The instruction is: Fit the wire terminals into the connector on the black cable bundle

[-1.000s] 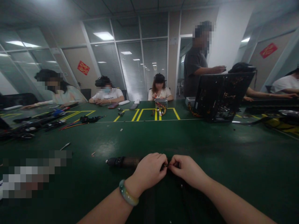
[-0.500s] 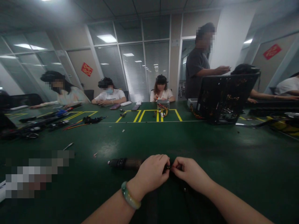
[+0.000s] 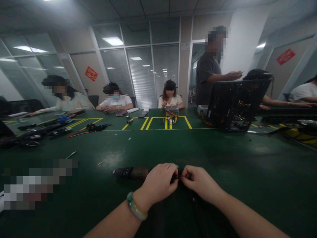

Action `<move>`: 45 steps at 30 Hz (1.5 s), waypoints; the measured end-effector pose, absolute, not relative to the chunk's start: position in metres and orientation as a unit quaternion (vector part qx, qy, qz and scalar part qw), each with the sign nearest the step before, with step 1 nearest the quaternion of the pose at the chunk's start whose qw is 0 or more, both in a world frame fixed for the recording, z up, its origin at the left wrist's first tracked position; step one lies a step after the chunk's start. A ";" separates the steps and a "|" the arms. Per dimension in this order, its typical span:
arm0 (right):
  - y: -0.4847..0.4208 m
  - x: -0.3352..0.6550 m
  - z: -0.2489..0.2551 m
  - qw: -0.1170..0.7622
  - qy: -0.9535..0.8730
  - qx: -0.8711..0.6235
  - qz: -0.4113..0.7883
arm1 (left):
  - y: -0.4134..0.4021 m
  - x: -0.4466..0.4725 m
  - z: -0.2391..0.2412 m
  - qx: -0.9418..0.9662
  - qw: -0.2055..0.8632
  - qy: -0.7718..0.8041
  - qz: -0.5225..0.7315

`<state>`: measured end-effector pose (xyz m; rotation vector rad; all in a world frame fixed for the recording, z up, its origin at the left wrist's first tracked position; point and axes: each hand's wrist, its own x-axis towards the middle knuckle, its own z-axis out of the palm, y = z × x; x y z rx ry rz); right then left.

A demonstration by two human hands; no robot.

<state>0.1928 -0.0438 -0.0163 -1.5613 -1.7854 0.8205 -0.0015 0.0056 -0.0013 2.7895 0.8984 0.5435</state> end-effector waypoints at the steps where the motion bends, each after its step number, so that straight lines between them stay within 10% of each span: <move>1: -0.044 0.193 -0.017 0.311 -0.677 -0.590 0.310 | 0.006 -0.001 -0.001 0.934 0.081 0.296 0.183; 45: -0.043 0.194 -0.016 0.307 -0.683 -0.586 0.310 | 0.006 0.001 0.000 0.936 0.076 0.299 0.169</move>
